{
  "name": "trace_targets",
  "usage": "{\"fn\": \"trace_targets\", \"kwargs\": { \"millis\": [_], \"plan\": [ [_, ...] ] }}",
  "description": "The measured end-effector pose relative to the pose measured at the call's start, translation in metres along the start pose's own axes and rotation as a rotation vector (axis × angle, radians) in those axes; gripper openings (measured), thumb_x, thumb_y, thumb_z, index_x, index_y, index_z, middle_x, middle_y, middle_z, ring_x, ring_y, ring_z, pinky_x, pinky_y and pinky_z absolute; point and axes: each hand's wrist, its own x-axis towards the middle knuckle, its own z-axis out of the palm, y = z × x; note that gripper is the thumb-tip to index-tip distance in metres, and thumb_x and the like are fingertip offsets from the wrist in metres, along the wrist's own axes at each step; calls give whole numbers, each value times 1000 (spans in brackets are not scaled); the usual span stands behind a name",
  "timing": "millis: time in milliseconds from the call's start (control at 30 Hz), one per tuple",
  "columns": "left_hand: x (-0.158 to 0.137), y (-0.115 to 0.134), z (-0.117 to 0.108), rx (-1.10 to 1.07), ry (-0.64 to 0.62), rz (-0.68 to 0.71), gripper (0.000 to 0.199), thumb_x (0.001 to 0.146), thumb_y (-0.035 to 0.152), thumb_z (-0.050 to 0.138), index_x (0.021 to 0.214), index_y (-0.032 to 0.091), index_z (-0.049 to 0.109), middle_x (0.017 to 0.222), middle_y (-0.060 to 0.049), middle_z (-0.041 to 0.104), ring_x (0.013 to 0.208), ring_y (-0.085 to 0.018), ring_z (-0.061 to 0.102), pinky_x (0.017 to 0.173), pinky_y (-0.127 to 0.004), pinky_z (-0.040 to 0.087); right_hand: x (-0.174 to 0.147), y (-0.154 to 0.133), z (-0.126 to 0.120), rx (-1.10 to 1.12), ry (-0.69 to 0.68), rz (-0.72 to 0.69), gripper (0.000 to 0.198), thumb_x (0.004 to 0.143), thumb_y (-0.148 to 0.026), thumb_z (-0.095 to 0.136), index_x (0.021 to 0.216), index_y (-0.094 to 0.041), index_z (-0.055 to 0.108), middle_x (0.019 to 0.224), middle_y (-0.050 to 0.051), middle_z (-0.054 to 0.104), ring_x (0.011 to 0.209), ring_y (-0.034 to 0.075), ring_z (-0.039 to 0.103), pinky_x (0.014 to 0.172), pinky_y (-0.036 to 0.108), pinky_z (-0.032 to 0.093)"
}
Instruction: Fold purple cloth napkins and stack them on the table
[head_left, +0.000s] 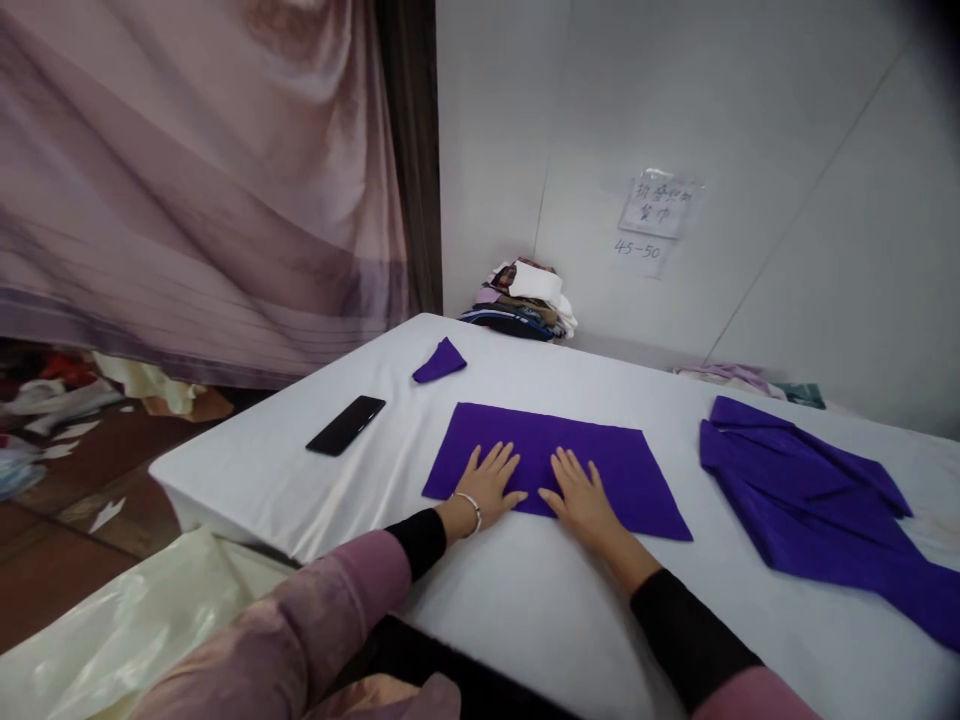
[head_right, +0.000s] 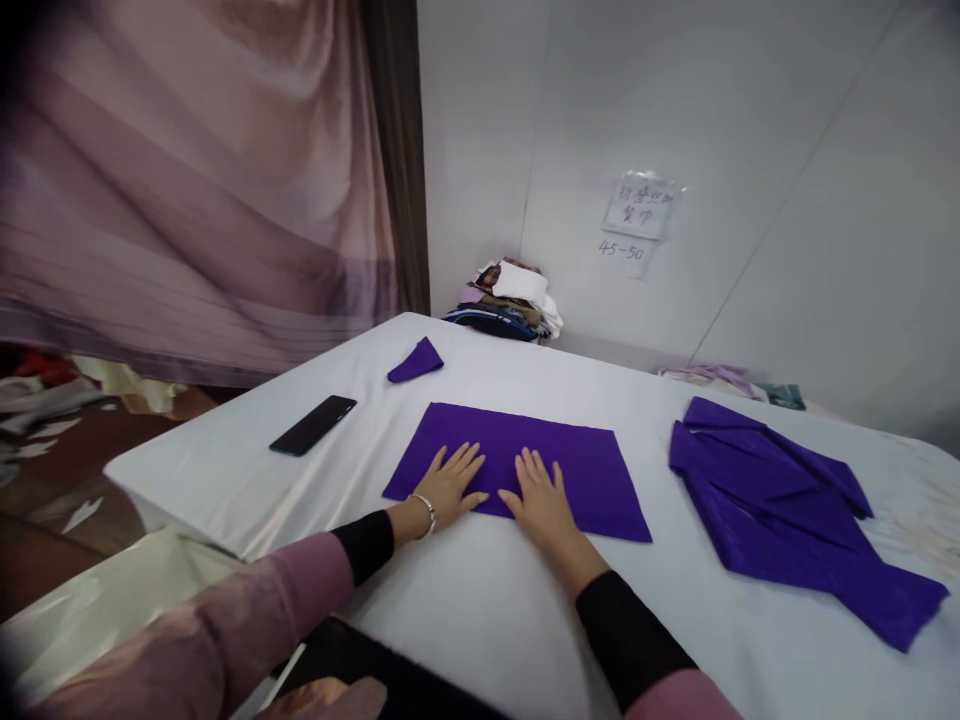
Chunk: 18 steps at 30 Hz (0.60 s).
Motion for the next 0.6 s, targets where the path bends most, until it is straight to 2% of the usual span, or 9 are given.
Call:
{"fn": "trace_targets", "kwargs": {
  "millis": [33,100,267,367,400,467,533,600],
  "plan": [
    [0,-5,1,-4,-14,-13,66,86,60,27,140,21,29,149,-7,22,138,-24,15,110,-51,9,4,-3,1,18,-27,-18,70,89,-57,22,141,-11,28,148,11,20,137,25,15,109,49,8],
    [-5,-24,1,-6,-45,-90,67,87,60,25,140,19,28,149,-8,22,138,-24,15,110,-51,10,1,11,6,13,-51,18,70,88,-58,23,141,-12,29,148,9,21,137,25,15,109,49,9],
    [-30,-91,-4,24,-30,-275,64,88,56,24,140,19,28,149,-7,24,138,-25,15,110,-52,9,-52,111,19,-154,18,315,64,88,-53,25,141,-15,29,148,7,22,137,24,16,108,50,14],
    [-30,-107,-7,53,9,-330,64,88,55,26,140,18,30,148,-9,27,137,-27,17,109,-54,11,-76,150,16,-228,39,445,62,89,-48,24,140,-13,31,147,10,25,136,25,19,105,53,18],
    [-25,-106,-9,57,23,-336,64,88,55,27,139,18,30,148,-10,27,137,-28,17,108,-55,11,-77,152,12,-234,49,450,62,89,-48,24,139,-12,32,147,11,26,136,25,18,106,53,17],
    [-7,-92,-12,50,48,-298,63,88,54,27,139,18,31,148,-9,26,137,-27,17,108,-54,12,-65,139,3,-211,71,399,62,89,-48,23,139,-12,32,147,12,26,137,25,18,107,52,16],
    [19,-68,-15,32,53,-191,61,88,53,27,139,18,32,148,-9,25,137,-25,17,109,-52,12,-38,108,-6,-148,69,323,63,90,-51,23,139,-13,32,147,11,25,136,24,18,108,50,15],
    [47,-41,-16,18,30,-74,61,88,53,28,138,18,33,149,-9,24,138,-24,17,110,-51,11,-1,70,-12,-75,46,186,65,90,-54,24,140,-14,31,147,11,25,137,24,16,108,49,13]
  ]
}}
